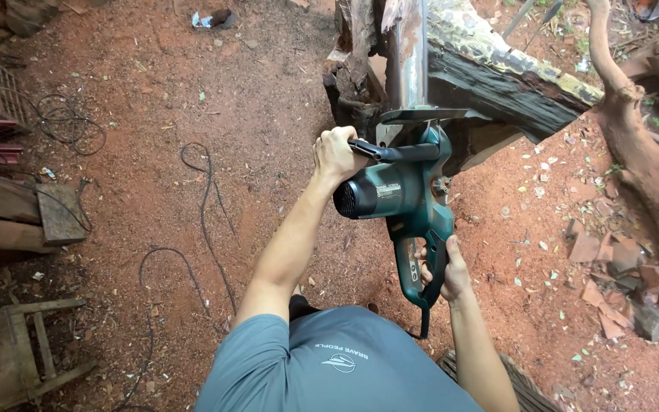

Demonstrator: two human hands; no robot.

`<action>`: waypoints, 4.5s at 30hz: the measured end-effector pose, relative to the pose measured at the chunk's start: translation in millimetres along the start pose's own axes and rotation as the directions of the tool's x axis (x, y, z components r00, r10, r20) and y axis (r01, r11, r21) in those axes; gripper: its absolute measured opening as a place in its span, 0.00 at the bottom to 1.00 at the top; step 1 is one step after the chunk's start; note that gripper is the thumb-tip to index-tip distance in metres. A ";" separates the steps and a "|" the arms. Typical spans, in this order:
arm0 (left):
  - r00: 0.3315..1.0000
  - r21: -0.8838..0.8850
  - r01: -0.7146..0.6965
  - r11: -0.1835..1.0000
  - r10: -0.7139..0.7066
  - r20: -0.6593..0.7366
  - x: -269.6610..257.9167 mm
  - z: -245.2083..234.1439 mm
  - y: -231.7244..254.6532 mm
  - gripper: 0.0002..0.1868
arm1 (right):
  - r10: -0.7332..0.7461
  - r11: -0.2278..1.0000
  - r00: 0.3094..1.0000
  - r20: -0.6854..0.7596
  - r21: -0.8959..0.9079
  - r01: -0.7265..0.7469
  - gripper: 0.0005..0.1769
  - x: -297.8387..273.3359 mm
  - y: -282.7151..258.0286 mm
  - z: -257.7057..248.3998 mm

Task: Using an electric chainsaw to make deep vertical cuts into a large wooden log in a workshop environment.

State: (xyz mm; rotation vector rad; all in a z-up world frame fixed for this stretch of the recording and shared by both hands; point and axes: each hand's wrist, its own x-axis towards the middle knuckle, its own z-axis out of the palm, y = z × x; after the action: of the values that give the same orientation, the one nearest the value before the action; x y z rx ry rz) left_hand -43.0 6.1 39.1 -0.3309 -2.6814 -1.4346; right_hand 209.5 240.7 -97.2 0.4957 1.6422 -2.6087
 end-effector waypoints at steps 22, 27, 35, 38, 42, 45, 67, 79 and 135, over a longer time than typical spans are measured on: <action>0.998 0.009 -0.012 1.000 0.013 -0.065 -0.2 19.6 -31.1 0.11 | 0.068 0.997 0.997 -0.043 -0.021 -0.069 0.48 1.7 8.4 -5.2; 0.988 -0.045 -0.123 0.991 0.118 -0.101 -30.8 23.3 -54.4 0.11 | 0.054 0.995 0.998 -0.030 -0.080 -0.057 0.51 -17.4 13.9 -4.0; 0.960 -0.039 -0.235 0.971 0.225 -0.164 -47.3 8.4 -115.0 0.16 | -0.067 0.994 0.994 -0.088 -0.096 0.058 0.45 -30.2 65.7 36.8; 0.941 -0.034 -0.318 0.947 0.311 -0.133 -12.7 9.4 -131.0 0.18 | -0.098 0.990 0.986 -0.135 0.092 0.111 0.42 -14.6 112.7 54.3; 0.933 -0.059 -0.359 0.931 0.357 -0.043 19.1 -27.2 -124.4 0.17 | -0.080 0.988 0.982 -0.170 0.116 0.101 0.44 -5.4 86.2 140.2; 0.919 -0.091 -0.392 0.915 0.394 0.000 46.9 -48.2 -130.1 0.17 | -0.155 0.972 0.950 -0.270 0.131 0.196 0.38 9.5 101.4 172.2; 0.906 -0.261 -0.401 0.878 0.423 0.030 71.3 -63.6 -131.1 0.14 | -0.065 0.993 0.932 -0.357 0.064 0.094 0.47 15.7 97.9 180.0; 0.937 -0.132 -0.328 0.935 0.340 0.078 62.6 -65.4 -112.4 0.14 | 0.021 0.992 0.967 -0.256 0.127 0.012 0.48 24.2 112.6 143.6; 0.955 -0.005 -0.217 0.976 0.213 0.206 62.0 -61.3 -113.9 0.13 | -0.119 0.976 0.975 -0.186 0.156 0.149 0.48 38.5 121.8 142.6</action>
State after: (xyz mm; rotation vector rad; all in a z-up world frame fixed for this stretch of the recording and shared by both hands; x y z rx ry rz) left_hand -131.0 -96.7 -8.4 -0.7847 -2.7063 -1.3792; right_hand 159.0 66.4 -158.0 0.6609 1.5575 -2.8976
